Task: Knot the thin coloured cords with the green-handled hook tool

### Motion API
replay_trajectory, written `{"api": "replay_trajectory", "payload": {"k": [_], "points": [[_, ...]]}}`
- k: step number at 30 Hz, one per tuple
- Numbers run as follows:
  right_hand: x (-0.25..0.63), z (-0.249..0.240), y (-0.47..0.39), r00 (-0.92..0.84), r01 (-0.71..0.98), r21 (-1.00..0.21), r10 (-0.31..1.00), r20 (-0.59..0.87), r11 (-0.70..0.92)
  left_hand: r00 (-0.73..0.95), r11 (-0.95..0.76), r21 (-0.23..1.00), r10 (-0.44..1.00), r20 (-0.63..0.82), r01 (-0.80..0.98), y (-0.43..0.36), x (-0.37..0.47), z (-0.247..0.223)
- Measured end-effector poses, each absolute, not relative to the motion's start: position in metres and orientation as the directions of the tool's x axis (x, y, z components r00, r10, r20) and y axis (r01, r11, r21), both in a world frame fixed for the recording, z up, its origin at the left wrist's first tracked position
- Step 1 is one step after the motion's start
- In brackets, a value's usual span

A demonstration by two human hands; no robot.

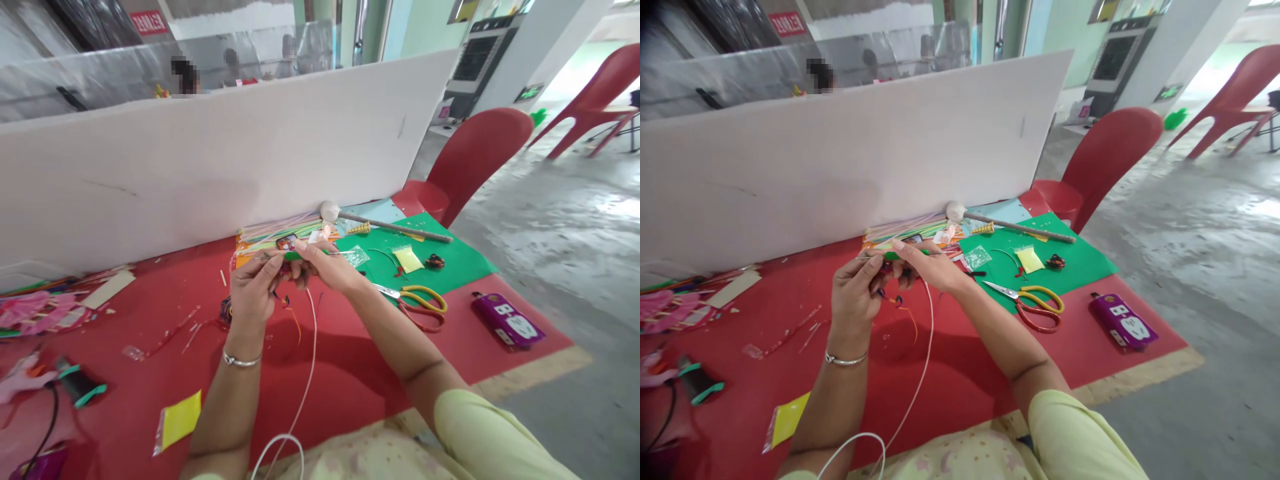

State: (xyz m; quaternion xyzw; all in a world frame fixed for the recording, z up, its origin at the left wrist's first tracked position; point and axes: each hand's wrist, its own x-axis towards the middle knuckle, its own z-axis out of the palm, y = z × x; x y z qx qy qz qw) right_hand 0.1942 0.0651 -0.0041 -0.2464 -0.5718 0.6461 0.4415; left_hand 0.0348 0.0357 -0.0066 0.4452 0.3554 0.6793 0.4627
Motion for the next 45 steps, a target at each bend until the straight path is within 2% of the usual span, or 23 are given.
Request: {"api": "replay_trajectory", "payload": {"k": [3, 9, 12, 16, 19, 24, 29, 31, 34, 40, 43, 45], "points": [[0.199, -0.009, 0.07, -0.463, -0.233, -0.961, 0.851, 0.246, 0.151, -0.157, -0.264, 0.899, 0.962, 0.222, -0.349, 0.041, 0.033, -0.008], [0.2, -0.019, 0.078, -0.482, -0.294, -0.941, 0.825, 0.295, 0.164, -0.126, -0.203, 0.91, 0.978, 0.168, -0.361, 0.047, 0.029, -0.009], [0.196, -0.016, 0.075, -0.409, -0.206, -0.938, 0.846, 0.342, 0.28, -0.093, -0.19, 0.924, 0.981, 0.168, -0.332, 0.047, 0.028, -0.008], [0.195, -0.013, 0.068, -0.388, -0.167, -0.874, 0.785, 0.483, 0.456, -0.061, -0.133, 0.919, 0.991, 0.118, -0.372, 0.046, 0.03, -0.009], [0.194, -0.012, 0.064, -0.332, -0.14, -0.85, 0.785, 0.523, 0.508, -0.022, -0.089, 0.918, 0.996, 0.088, -0.387, 0.045, 0.033, -0.009], [0.196, -0.007, 0.062, -0.315, -0.138, -0.911, 0.855, 0.412, 0.388, -0.04, -0.168, 0.934, 0.986, 0.164, -0.315, 0.045, 0.03, -0.01], [0.2, -0.006, 0.067, -0.294, -0.222, -0.952, 0.916, 0.272, 0.211, -0.07, -0.308, 0.944, 0.951, 0.302, -0.118, 0.044, 0.024, -0.014], [0.2, -0.009, 0.071, -0.285, -0.256, -0.953, 0.93, 0.232, 0.159, -0.068, -0.308, 0.947, 0.951, 0.303, -0.088, 0.044, 0.023, -0.016], [0.201, -0.011, 0.072, -0.276, -0.274, -0.948, 0.93, 0.241, 0.164, -0.075, -0.292, 0.954, 0.955, 0.287, -0.062, 0.045, 0.021, -0.017], [0.2, -0.011, 0.065, -0.27, -0.138, -0.93, 0.89, 0.366, 0.341, -0.125, -0.456, 0.865, 0.865, 0.486, 0.208, 0.042, 0.017, -0.013], [0.197, -0.012, 0.061, -0.197, -0.034, -0.852, 0.832, 0.519, 0.523, -0.136, -0.458, 0.841, 0.85, 0.51, 0.289, 0.041, 0.02, -0.011], [0.194, -0.014, 0.06, -0.154, 0.035, -0.77, 0.764, 0.626, 0.638, -0.156, -0.437, 0.857, 0.859, 0.488, 0.272, 0.04, 0.024, -0.011]]}}
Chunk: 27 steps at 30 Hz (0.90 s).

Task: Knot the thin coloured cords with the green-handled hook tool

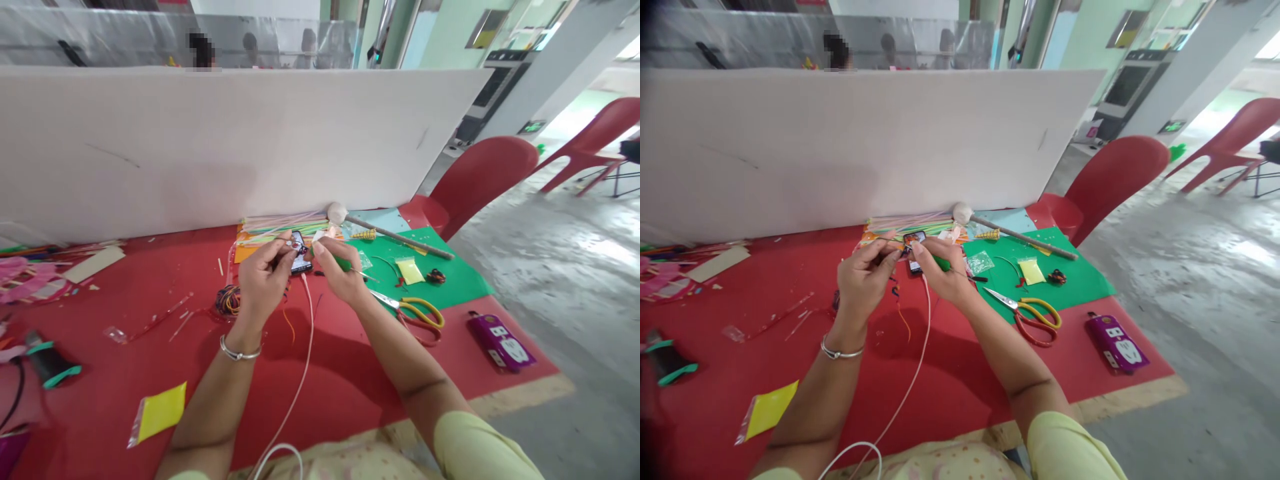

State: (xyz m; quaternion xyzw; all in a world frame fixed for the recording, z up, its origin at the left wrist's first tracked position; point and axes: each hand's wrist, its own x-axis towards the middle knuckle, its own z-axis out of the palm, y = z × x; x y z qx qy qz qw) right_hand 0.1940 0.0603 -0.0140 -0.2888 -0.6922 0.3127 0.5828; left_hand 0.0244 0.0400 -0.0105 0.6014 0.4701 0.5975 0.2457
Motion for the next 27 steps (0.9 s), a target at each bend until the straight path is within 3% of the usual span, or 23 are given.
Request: {"api": "replay_trajectory", "payload": {"k": [3, 5, 10, 13, 16, 21, 27], "points": [[0.189, -0.019, 0.06, -0.117, 0.08, -0.705, 0.709, 0.695, 0.704, -0.203, -0.382, 0.92, 0.897, 0.392, 0.088, 0.041, 0.029, -0.01], [0.187, -0.021, 0.06, -0.108, 0.04, -0.727, 0.726, 0.679, 0.685, -0.198, -0.332, 0.939, 0.93, 0.31, -0.089, 0.043, 0.03, -0.01], [0.186, -0.024, 0.066, -0.133, -0.136, -0.899, 0.892, 0.433, 0.416, -0.094, -0.189, 0.912, 0.982, 0.166, -0.364, 0.049, 0.028, -0.01], [0.186, -0.027, 0.072, -0.15, -0.219, -0.943, 0.946, 0.286, 0.251, -0.069, -0.157, 0.912, 0.988, 0.141, -0.379, 0.051, 0.028, -0.01], [0.185, -0.031, 0.077, -0.156, -0.265, -0.946, 0.96, 0.233, 0.186, -0.088, -0.156, 0.922, 0.987, 0.134, -0.354, 0.051, 0.028, -0.011], [0.185, -0.031, 0.076, -0.156, -0.282, -0.941, 0.958, 0.239, 0.189, -0.094, -0.167, 0.929, 0.985, 0.144, -0.329, 0.052, 0.027, -0.013], [0.186, -0.021, 0.067, -0.121, -0.189, -0.955, 0.96, 0.254, 0.229, -0.105, -0.185, 0.938, 0.981, 0.161, -0.293, 0.053, 0.025, -0.016]]}}
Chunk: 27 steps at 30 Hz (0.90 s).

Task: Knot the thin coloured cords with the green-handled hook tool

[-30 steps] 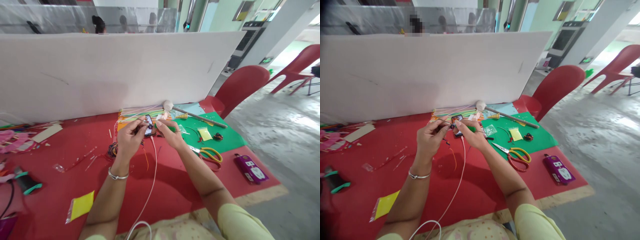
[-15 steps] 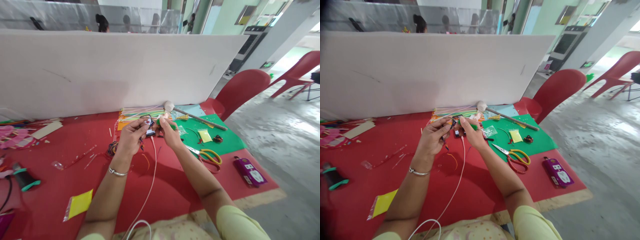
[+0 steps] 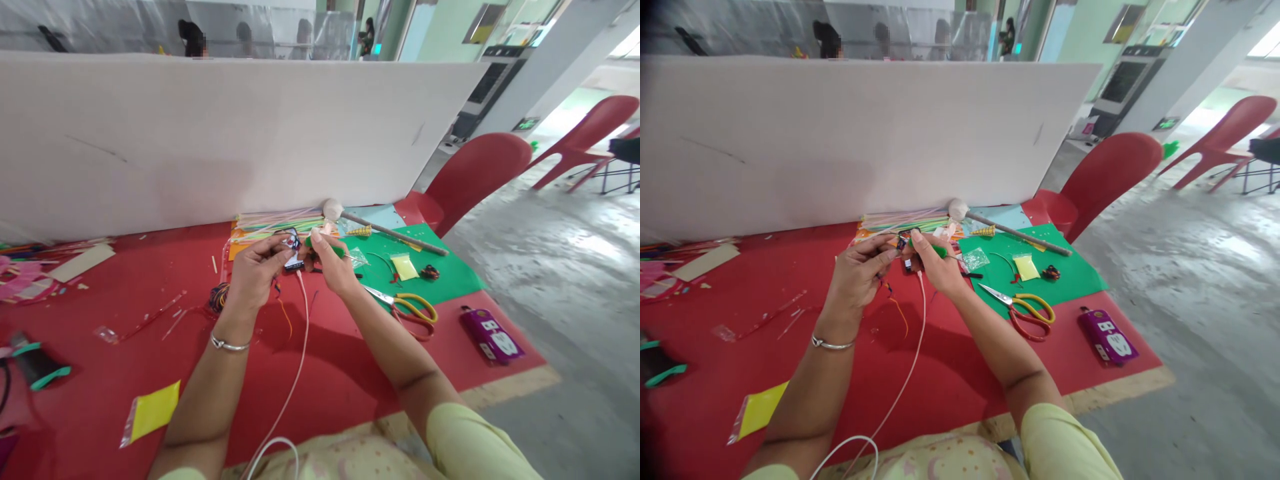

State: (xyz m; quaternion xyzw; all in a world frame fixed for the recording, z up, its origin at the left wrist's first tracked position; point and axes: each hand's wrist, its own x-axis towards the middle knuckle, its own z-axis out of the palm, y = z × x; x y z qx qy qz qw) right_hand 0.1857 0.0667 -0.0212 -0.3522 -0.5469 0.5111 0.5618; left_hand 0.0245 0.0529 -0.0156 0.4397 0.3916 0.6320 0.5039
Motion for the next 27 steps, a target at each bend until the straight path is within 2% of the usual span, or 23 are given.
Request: {"api": "replay_trajectory", "payload": {"k": [12, 21, 27], "points": [[0.184, -0.028, 0.072, -0.136, -0.225, -0.957, 0.966, 0.218, 0.185, -0.158, -0.248, 0.955, 0.962, 0.223, -0.163, 0.051, 0.024, -0.017], [0.184, -0.033, 0.075, -0.122, -0.278, -0.948, 0.974, 0.192, 0.152, -0.117, -0.241, 0.956, 0.968, 0.223, -0.169, 0.052, 0.019, -0.017], [0.187, -0.031, 0.084, -0.295, -0.447, -0.891, 0.953, 0.061, -0.081, -0.029, -0.217, 0.972, 0.976, 0.215, -0.093, 0.05, 0.01, -0.011]]}}
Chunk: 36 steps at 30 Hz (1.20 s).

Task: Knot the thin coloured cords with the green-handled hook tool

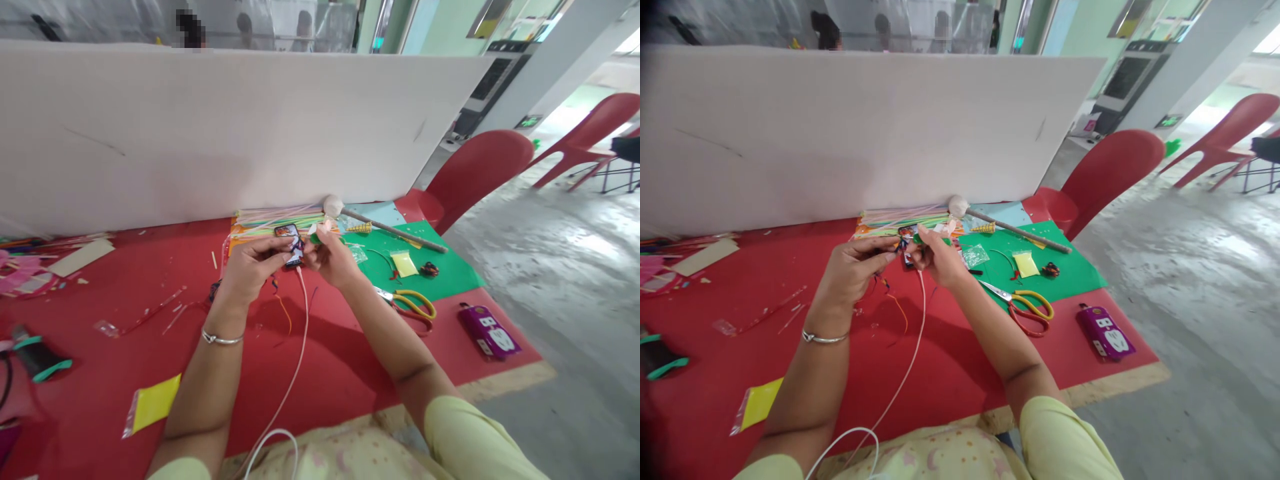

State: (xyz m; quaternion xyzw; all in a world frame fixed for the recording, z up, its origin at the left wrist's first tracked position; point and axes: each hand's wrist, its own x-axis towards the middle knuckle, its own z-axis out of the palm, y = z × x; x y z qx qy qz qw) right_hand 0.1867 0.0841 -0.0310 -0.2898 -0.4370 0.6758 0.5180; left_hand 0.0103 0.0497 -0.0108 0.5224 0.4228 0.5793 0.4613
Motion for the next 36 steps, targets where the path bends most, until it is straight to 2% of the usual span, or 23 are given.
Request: {"api": "replay_trajectory", "payload": {"k": [6, 17, 23, 27, 36], "points": [[0.194, -0.033, 0.092, -0.37, -0.424, -0.877, 0.927, -0.058, -0.224, 0.064, -0.255, 0.967, 0.965, 0.255, -0.005, 0.045, 0.003, -0.005], [0.2, -0.034, 0.093, -0.368, -0.359, -0.921, 0.93, -0.008, -0.15, 0.144, -0.255, 0.967, 0.957, 0.253, -0.006, 0.047, -0.003, -0.008], [0.203, -0.031, 0.092, -0.364, -0.309, -0.941, 0.931, -0.02, -0.141, 0.169, -0.182, 0.983, 0.969, 0.178, 0.011, 0.044, -0.004, -0.006], [0.207, -0.03, 0.092, -0.383, -0.25, -0.965, 0.923, 0.022, -0.08, 0.2, -0.183, 0.982, 0.965, 0.172, 0.041, 0.044, -0.005, -0.004], [0.221, -0.029, 0.09, -0.446, -0.11, -0.978, 0.871, 0.207, 0.176, 0.201, -0.205, 0.976, 0.962, 0.187, 0.074, 0.048, -0.008, -0.014]]}}
